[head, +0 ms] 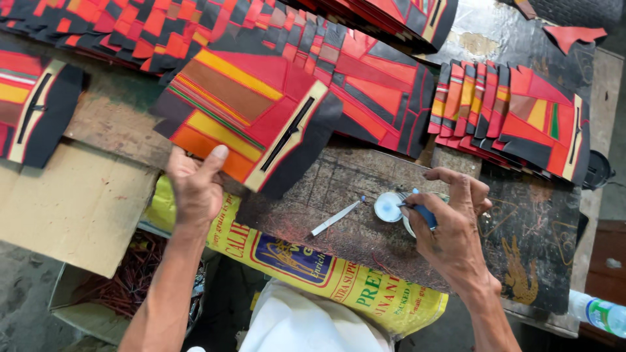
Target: The person repeatedly picks up a patterned fabric pouch, applies glue along the zipper seam with a small cloth, and places the pouch on a stack. The process is repeated for multiple pouches in a continuous cycle.
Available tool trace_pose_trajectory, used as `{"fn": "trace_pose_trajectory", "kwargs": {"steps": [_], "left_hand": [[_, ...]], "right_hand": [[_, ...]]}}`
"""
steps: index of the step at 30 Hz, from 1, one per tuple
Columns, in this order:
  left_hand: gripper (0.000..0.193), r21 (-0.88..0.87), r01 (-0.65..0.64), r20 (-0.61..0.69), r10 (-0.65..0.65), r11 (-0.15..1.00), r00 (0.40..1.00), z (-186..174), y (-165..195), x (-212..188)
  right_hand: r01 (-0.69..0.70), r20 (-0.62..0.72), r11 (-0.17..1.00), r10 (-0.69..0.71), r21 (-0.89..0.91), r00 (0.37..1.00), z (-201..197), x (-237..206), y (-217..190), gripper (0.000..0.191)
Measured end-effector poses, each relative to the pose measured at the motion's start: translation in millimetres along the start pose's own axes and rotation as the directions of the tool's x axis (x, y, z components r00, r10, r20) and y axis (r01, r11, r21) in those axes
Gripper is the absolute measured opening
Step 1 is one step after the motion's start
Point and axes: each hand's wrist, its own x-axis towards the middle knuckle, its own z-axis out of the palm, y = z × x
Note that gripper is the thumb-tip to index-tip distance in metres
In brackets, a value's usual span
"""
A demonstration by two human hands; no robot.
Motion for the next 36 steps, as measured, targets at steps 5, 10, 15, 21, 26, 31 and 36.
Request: {"fn": "trace_pose_trajectory", "kwargs": {"steps": [5, 10, 15, 21, 26, 31, 36], "left_hand": [[0.055, 0.328, -0.104, 0.036, 0.098, 0.939, 0.995, -5, -9, 1], [0.068, 0.391, -0.03, -0.169, 0.104, 0.92, 0.98, -32, -10, -13], [0.029, 0.019, 0.189, -0.073, -0.187, 0.982, 0.98, -46, -17, -24], [0.019, -0.073, 0.248, -0.083, -0.254, 0.966, 0.964, -18, -34, -24], [0.035, -0.516, 0.309, -0.014, -0.369, 0.799, 0.929, 2, -34, -32], [0.044, -0.461, 0.404, 0.133, -0.388, 0.79, 0.912, 35, -51, -43], [0.043, -0.446, 0.501, 0.219, -0.452, 0.742, 0.864, 59, -32, -54]], "right_hand": [[-0.007, 0.0, 1.0, 0.007, 0.004, 1.0, 2, -2, -6, 0.017], [-0.024, -0.006, 1.0, 0.024, 0.004, 1.0, 3, -5, -6, 0.017], [-0.024, 0.015, 1.0, 0.024, 0.003, 1.0, 5, -7, -3, 0.018], [-0.061, 0.017, 0.998, 0.061, 0.031, 0.998, 3, -11, -2, 0.018], [-0.078, 0.015, 0.997, 0.078, 0.018, 0.997, 2, -12, 2, 0.019], [-0.076, 0.015, 0.997, 0.076, 0.033, 0.997, 4, -10, 6, 0.019], [-0.081, 0.012, 0.997, 0.081, 0.018, 0.997, 4, -12, 10, 0.019]]}}
